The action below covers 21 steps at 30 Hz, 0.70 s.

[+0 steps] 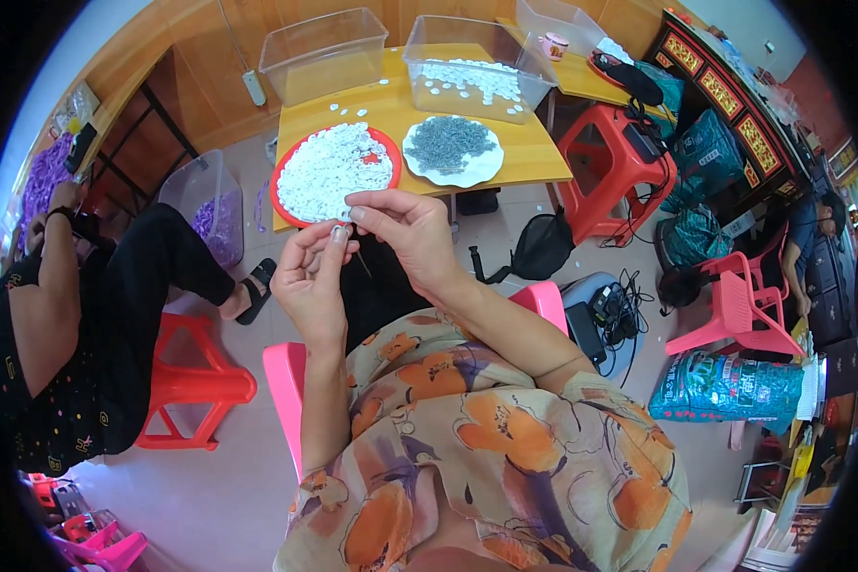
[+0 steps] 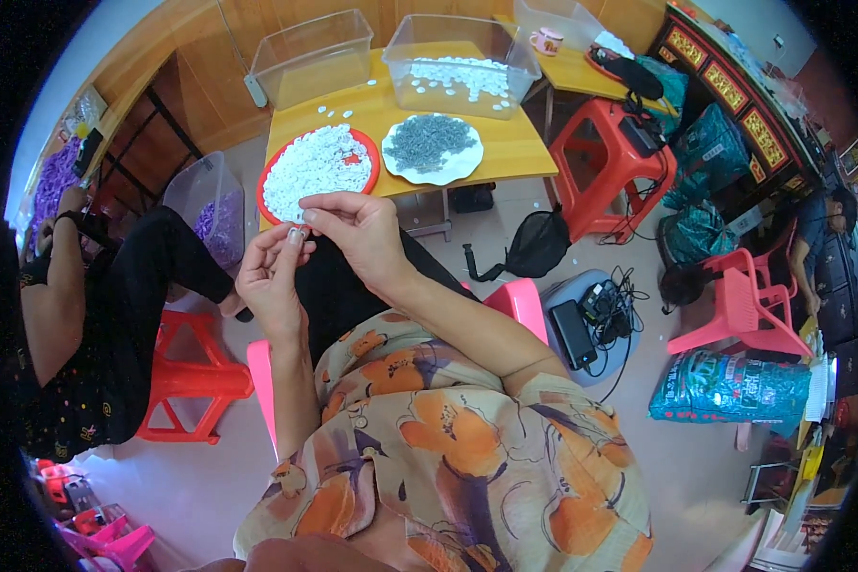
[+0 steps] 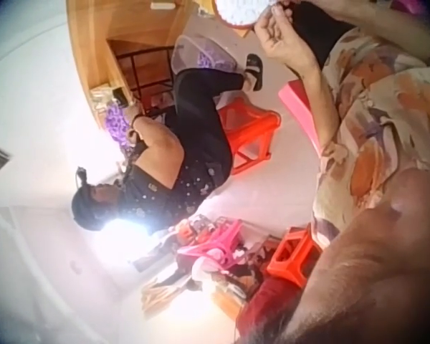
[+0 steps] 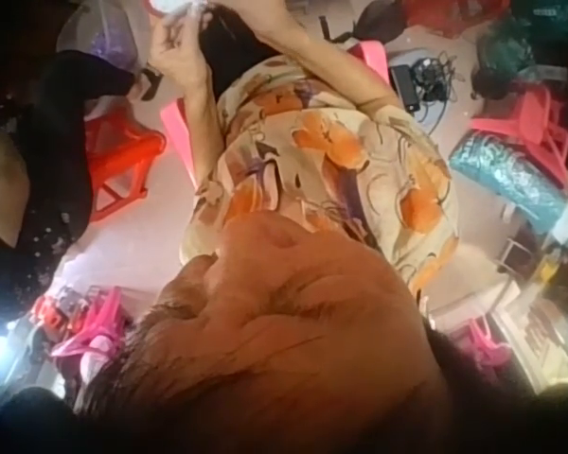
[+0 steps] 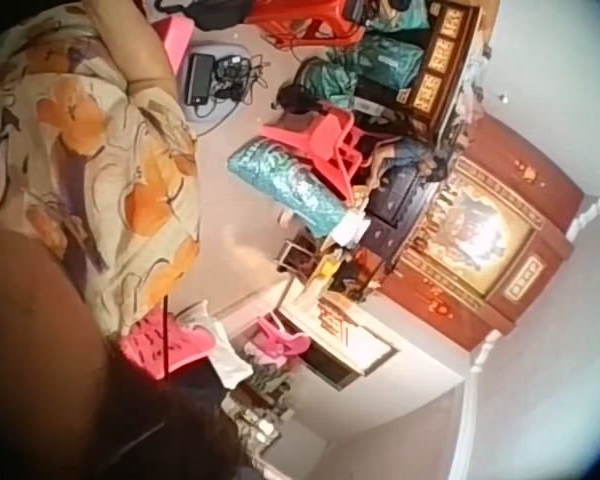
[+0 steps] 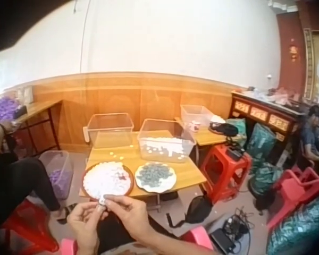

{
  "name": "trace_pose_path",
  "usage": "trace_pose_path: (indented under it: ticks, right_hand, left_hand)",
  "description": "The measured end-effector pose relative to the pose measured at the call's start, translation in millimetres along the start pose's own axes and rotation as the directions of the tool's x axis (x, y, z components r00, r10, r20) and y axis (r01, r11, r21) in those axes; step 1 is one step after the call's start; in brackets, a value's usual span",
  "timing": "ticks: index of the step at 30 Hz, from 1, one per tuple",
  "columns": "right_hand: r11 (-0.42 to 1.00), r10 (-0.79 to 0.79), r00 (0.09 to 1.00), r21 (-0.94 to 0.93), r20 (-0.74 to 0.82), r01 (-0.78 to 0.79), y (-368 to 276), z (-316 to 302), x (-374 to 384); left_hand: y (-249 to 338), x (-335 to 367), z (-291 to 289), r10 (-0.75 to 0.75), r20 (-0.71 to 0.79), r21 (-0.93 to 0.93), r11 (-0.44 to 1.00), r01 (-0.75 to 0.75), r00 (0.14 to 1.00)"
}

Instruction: Assembling small white plastic parts with grey inserts by hand.

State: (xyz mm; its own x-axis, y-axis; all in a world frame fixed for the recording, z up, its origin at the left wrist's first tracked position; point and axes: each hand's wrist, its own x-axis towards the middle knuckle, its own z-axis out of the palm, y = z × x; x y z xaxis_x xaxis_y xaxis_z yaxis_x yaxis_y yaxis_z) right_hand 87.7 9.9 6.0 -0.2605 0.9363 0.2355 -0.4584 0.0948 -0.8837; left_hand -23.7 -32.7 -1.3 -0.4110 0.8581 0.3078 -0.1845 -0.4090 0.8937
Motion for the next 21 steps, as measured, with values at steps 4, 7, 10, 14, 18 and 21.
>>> trace_pose_path:
  ticks: [4,7,10,14,18,21]
  right_hand:
    - [0.994,-0.099,0.995,-0.052,-0.001,0.099,2.0,3.4,-3.4]
    - [0.989,-0.140,0.990,-0.048,-0.008,0.139,5.7,3.9,-5.1]
    - [0.994,-0.111,0.994,-0.013,0.014,0.111,1.6,6.7,-8.2]
    - [0.981,-0.152,0.988,-0.118,0.031,0.154,0.5,5.6,-6.6]
    - [0.963,-0.200,0.976,-0.166,0.090,0.212,-4.0,5.5,-6.4]
    - [0.963,-0.195,0.973,-0.165,0.126,0.215,-13.1,5.6,-5.9]
  left_hand:
    - [-0.8,-1.7,0.6,0.045,-0.015,-0.013,0.999,-0.045,0.999]
    - [-3.3,-1.5,2.6,0.043,-0.053,-0.047,0.998,-0.046,0.998]
    - [-6.9,0.0,0.1,0.006,-0.035,-0.040,0.999,-0.007,0.999]
    - [-3.1,-2.1,0.8,0.016,-0.030,-0.033,0.999,-0.017,0.999]
    - [2.2,-4.4,1.0,0.065,-0.019,-0.015,0.998,-0.065,0.998]
    - [4.4,-3.7,-0.1,0.081,0.011,-0.027,0.996,-0.081,0.997]
